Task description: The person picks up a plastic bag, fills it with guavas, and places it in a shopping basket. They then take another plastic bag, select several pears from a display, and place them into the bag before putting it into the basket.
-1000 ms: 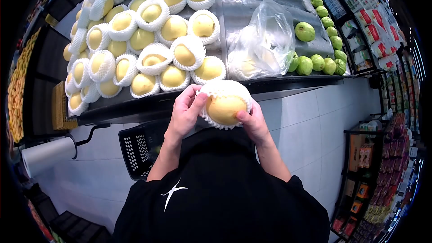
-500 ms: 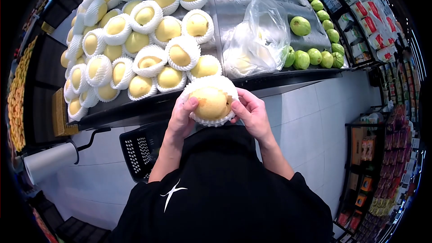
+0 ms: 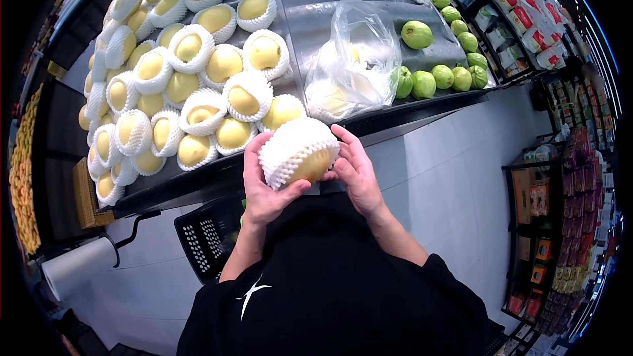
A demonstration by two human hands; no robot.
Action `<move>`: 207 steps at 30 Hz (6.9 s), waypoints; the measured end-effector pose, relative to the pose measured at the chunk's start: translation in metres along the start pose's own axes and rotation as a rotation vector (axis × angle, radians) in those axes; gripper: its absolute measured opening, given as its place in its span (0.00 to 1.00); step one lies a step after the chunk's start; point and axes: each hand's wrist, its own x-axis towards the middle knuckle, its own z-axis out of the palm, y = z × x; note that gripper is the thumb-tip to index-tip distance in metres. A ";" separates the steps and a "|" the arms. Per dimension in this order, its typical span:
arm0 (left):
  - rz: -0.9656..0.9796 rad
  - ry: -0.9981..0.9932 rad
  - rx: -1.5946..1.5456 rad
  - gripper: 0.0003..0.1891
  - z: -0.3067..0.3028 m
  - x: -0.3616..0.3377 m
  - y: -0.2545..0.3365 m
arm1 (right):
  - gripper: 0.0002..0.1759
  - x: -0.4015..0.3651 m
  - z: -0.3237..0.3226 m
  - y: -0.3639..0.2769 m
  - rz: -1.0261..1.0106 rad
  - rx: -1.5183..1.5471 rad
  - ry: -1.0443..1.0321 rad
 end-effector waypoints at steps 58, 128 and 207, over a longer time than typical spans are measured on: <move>-0.070 -0.060 0.680 0.43 0.124 0.198 0.046 | 0.39 0.203 -0.079 -0.120 -0.397 -1.549 -0.651; -0.115 -0.026 -0.834 0.37 -0.020 0.117 0.010 | 0.15 0.059 -0.065 -0.174 -0.542 -0.277 -0.084; -0.305 0.012 -0.084 0.46 0.123 0.059 -0.069 | 0.29 0.053 -0.166 -0.057 0.030 0.056 -0.228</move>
